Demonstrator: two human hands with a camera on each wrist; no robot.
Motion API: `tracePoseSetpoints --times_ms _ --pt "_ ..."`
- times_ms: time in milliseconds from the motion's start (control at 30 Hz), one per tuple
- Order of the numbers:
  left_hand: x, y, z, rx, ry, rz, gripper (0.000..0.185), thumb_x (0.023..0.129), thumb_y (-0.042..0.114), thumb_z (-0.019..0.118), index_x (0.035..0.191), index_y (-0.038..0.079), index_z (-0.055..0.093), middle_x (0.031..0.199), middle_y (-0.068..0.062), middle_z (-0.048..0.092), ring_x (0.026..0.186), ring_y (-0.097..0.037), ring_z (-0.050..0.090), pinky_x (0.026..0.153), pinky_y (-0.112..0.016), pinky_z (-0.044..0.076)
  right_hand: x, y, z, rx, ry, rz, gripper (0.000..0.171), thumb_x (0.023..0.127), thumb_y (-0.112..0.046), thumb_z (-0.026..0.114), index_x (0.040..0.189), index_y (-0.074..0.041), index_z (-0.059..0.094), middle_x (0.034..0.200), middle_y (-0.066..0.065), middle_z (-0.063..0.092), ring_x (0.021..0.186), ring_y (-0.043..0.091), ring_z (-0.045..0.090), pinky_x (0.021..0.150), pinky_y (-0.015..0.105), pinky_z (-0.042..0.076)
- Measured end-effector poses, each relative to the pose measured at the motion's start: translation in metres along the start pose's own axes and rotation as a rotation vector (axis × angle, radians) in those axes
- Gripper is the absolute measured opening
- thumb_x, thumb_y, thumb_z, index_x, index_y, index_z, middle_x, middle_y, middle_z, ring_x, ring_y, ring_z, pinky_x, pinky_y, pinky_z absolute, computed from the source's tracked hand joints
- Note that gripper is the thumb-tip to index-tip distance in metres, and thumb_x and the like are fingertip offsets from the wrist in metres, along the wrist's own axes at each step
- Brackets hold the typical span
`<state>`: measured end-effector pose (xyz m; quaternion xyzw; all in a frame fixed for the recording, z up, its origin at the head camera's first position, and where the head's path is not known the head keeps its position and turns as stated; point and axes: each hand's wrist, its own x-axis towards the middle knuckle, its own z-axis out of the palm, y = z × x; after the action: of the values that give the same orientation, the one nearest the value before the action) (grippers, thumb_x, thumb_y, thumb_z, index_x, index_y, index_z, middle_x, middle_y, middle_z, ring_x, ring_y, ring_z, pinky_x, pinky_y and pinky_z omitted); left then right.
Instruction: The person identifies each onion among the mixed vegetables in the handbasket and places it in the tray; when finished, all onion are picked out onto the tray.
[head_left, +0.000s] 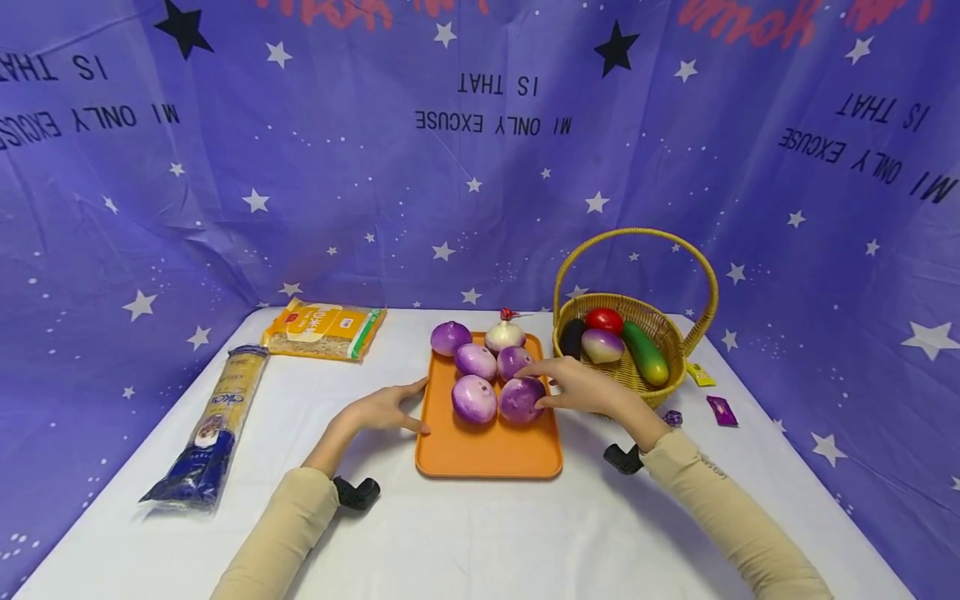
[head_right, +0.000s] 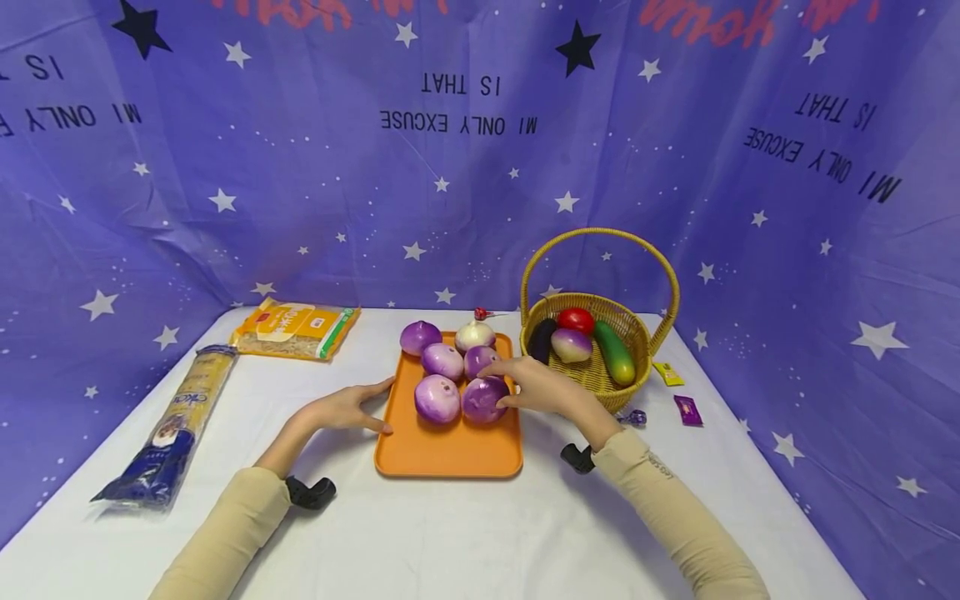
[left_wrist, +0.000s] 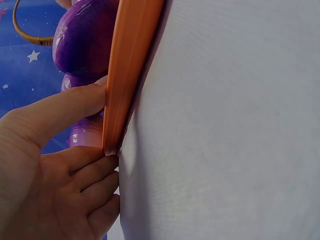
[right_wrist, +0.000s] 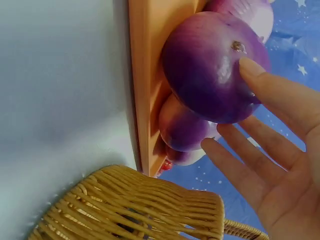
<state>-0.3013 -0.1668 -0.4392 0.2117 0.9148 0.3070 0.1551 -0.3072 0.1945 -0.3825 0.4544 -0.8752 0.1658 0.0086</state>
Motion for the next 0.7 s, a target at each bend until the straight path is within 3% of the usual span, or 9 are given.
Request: tracePoseSetpoints --times_ms 167,433,633,700 --pt "0.000 0.000 0.000 -0.002 -0.007 -0.002 0.099 0.077 0.040 0.079 0.152 0.005 0.025 0.152 -0.020 0.032 0.139 -0.040 0.028 0.114 -0.052 0.022 0.003 0.003 0.001 -0.031 0.037 0.005 0.050 0.082 -0.020 0.078 0.129 -0.010 0.062 0.109 0.003 0.067 0.080 0.026 0.058 0.070 0.027 0.049" --pt "-0.001 0.000 0.000 -0.014 -0.007 -0.012 0.099 0.077 0.040 0.079 0.153 0.007 0.025 0.152 -0.019 0.032 0.139 -0.039 0.027 0.114 -0.052 0.022 0.005 0.004 -0.002 -0.026 0.064 0.012 0.053 0.083 -0.022 0.078 0.130 -0.006 0.061 0.120 0.009 0.066 0.086 0.027 0.060 0.078 0.031 0.053" --pt "0.000 0.000 0.001 -0.013 -0.009 -0.003 0.099 0.077 0.040 0.079 0.153 0.006 0.025 0.152 -0.019 0.033 0.139 -0.039 0.027 0.114 -0.052 0.023 -0.002 0.004 -0.022 -0.057 0.075 0.069 0.050 0.084 -0.022 0.077 0.128 -0.006 0.062 0.123 0.010 0.064 0.100 0.020 0.061 0.092 0.038 0.051" --pt "-0.001 0.000 0.000 -0.008 -0.006 -0.001 0.099 0.077 0.040 0.079 0.152 0.005 0.025 0.151 -0.020 0.033 0.139 -0.040 0.027 0.114 -0.052 0.022 -0.006 0.007 -0.033 -0.056 0.067 0.115 0.051 0.084 -0.023 0.077 0.130 -0.009 0.061 0.123 0.008 0.064 0.088 0.017 0.060 0.085 0.036 0.053"
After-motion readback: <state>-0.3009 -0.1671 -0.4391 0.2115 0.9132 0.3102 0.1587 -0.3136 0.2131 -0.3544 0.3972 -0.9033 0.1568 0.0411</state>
